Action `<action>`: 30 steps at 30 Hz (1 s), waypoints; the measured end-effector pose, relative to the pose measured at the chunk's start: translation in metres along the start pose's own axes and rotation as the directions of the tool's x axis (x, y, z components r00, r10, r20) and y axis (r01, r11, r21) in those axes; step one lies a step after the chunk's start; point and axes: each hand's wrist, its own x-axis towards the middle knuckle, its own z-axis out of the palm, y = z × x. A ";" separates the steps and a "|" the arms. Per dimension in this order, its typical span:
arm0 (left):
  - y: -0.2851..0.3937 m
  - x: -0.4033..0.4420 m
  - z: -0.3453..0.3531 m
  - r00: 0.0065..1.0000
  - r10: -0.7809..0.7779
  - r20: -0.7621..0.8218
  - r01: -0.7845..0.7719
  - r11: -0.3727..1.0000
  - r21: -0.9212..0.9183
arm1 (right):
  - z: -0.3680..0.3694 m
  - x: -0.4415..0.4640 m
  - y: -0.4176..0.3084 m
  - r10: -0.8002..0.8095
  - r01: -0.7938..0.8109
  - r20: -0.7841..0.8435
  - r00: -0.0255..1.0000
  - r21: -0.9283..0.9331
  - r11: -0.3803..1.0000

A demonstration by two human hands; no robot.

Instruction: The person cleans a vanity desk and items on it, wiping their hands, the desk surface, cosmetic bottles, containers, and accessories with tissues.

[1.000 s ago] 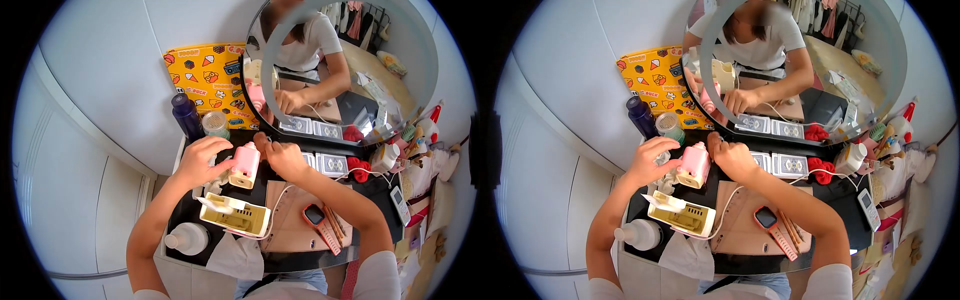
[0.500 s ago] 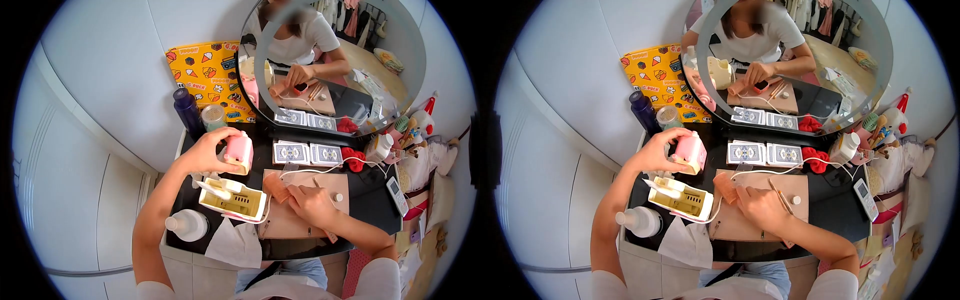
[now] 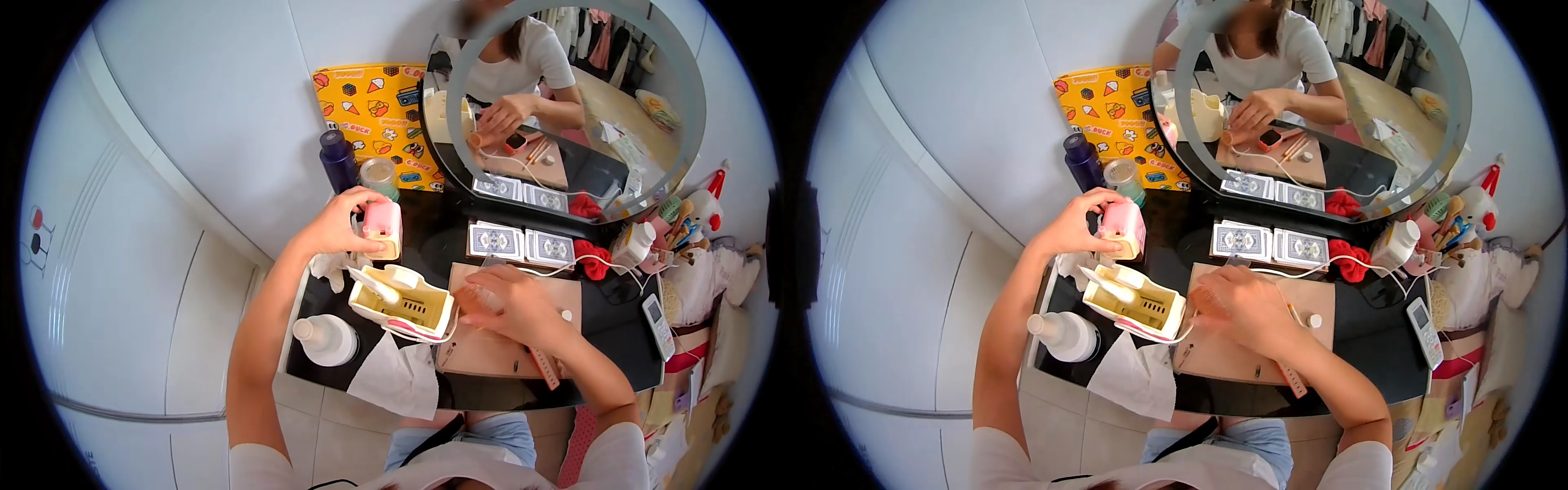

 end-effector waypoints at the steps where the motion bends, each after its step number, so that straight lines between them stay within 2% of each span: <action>1: 0.002 -0.002 -0.002 1.000 -0.010 0.022 0.010 1.000 0.001 | 0.002 0.003 -0.004 -0.038 0.039 -0.010 0.999 0.066 0.997; 4: 0.004 -0.013 -0.009 0.999 -0.020 0.043 0.021 1.000 -0.022 | 0.008 0.010 -0.015 -0.136 0.146 -0.058 0.989 0.215 0.966; 7: -0.020 -0.038 -0.025 0.992 -0.110 0.062 0.105 0.992 0.072 | 0.009 0.014 -0.022 -0.181 0.204 -0.103 0.978 0.298 0.932; 8: -0.026 -0.046 -0.029 0.975 -0.147 0.168 0.141 0.989 0.048 | 0.009 0.015 -0.020 -0.180 0.201 -0.092 0.979 0.344 0.917; 9: -0.031 -0.049 -0.024 0.971 -0.127 0.202 0.108 0.989 0.103 | 0.009 0.016 -0.017 -0.180 0.197 -0.081 0.980 0.388 0.900; 11: -0.037 -0.063 -0.008 0.957 -0.095 0.276 0.037 0.978 0.206 | 0.011 0.021 -0.007 -0.120 0.160 -0.116 0.986 0.440 0.884; 12: -0.029 -0.067 -0.001 0.963 -0.093 0.254 0.001 0.941 0.339 | 0.013 0.023 -0.002 -0.089 0.141 -0.133 0.987 0.466 0.873; 15: -0.048 -0.071 0.007 0.984 -0.047 0.175 0.005 0.972 0.236 | 0.021 0.030 0.015 0.066 0.045 -0.193 0.979 0.520 0.853; 16: -0.031 -0.073 0.002 0.986 -0.083 0.146 0.049 0.972 0.228 | 0.024 0.030 0.022 0.071 0.069 -0.264 0.962 0.485 0.872; 19: -0.019 -0.079 -0.032 0.986 -0.134 -0.095 0.136 0.991 0.016 | 0.009 0.025 0.037 0.089 0.024 -0.261 0.961 0.401 0.916; 20: -0.008 -0.075 -0.041 0.978 -0.115 -0.175 0.120 0.993 0.016 | 0.008 0.025 0.042 0.064 0.045 -0.315 0.947 0.325 0.945; 21: 0.010 -0.069 -0.051 0.962 -0.098 -0.255 0.105 0.994 0.016 | 0.006 0.028 0.041 0.083 0.059 -0.371 0.925 0.356 0.933; 23: 0.047 -0.041 -0.057 0.925 0.146 -0.352 -0.124 0.989 0.086 | 0.003 0.040 0.034 0.123 0.091 -0.463 0.878 0.413 0.906; 24: 0.071 -0.023 -0.052 0.919 0.159 -0.361 -0.132 0.986 0.100 | 0.004 0.047 0.035 0.107 0.125 -0.463 0.880 0.442 0.888; 26: 0.089 0.012 -0.034 0.956 0.024 -0.294 0.008 0.994 0.109 | 0.000 0.066 0.016 0.037 0.211 -0.483 0.875 0.449 0.868; 27: 0.088 0.030 -0.021 0.954 0.013 -0.301 0.023 0.993 0.114 | -0.001 0.074 0.007 0.001 0.254 -0.495 0.869 0.448 0.857; 28: 0.081 0.046 -0.006 0.942 0.081 -0.325 -0.020 0.982 0.187 | 0.002 0.082 0.003 -0.056 0.258 -0.480 0.876 0.365 0.895; 29: 0.082 0.056 0.007 0.942 0.069 -0.329 0.000 0.978 0.206 | 0.006 0.090 0.003 -0.111 0.262 -0.460 0.881 0.278 0.924; 30: 0.081 0.066 0.015 0.975 -0.080 -0.205 0.101 0.990 0.096 | 0.017 0.100 0.008 -0.196 0.296 -0.510 0.837 0.121 0.947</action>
